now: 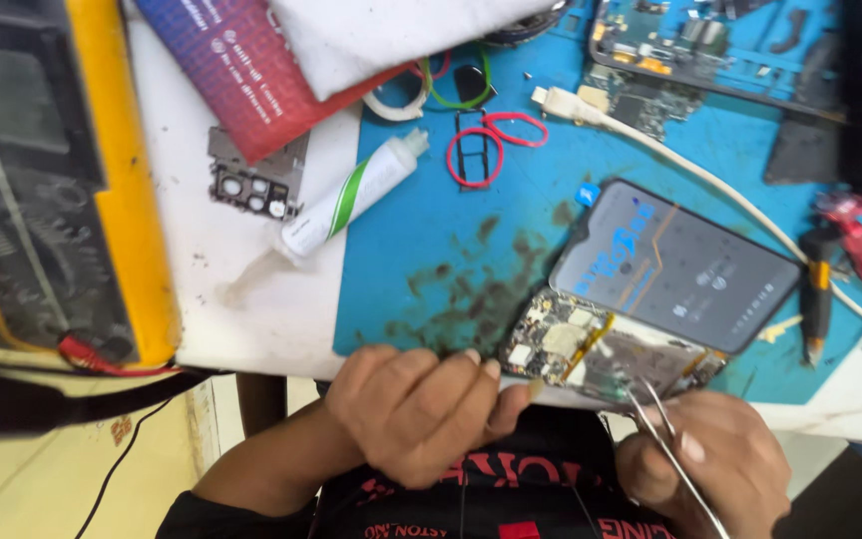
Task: The person uses tweezers to work on the internal components of a disassembled mobile phone, specifically handling a small connector and wires.
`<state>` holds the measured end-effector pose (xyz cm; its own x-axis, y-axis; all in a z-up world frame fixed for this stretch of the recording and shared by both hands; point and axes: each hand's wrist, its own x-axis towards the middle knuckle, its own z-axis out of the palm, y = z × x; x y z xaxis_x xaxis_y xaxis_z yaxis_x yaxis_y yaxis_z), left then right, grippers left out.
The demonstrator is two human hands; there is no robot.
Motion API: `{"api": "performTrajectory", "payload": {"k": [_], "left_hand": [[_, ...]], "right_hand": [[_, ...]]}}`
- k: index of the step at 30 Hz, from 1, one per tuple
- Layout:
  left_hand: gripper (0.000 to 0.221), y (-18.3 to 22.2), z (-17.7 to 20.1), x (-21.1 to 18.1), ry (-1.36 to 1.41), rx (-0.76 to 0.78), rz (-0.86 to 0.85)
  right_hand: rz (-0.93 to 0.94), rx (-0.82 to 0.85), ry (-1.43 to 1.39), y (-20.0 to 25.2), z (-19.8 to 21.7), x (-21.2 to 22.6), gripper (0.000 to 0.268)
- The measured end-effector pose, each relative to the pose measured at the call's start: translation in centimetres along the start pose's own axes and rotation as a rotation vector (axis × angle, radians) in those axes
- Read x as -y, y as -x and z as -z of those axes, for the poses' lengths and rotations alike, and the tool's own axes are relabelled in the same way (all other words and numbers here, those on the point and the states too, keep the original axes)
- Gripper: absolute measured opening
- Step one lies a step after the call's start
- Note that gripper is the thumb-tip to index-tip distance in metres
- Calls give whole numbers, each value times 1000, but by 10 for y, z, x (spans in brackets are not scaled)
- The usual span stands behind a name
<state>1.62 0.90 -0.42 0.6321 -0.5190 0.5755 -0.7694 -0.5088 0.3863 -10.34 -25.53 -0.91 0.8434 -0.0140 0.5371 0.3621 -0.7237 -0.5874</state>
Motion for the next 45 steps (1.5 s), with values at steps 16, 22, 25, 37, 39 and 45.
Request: {"api": "performTrajectory", "payload": {"k": [16,22,25,37,39,45], "left_hand": [[45,2,0,-16,-80,124,108],[37,4,6,-24,-12,94,-83],[28,8,11,-30,-28,74,-129],[52,-32,31,-6,94,302,62],[52,-36,31,-7,58,303,35],[51,-34,26,-11,-5,299,11]], "right_hand": [[49,164,73,-23,3,10,22],[109,198,-175,-30,-1,23,25],[156,258,-308,-26,1,29,20],[-473,78,-446,-18,5,19,17],[-524,79,-490,-22,7,11,17],[-688,88,-567,-41,9,-2,17]]}}
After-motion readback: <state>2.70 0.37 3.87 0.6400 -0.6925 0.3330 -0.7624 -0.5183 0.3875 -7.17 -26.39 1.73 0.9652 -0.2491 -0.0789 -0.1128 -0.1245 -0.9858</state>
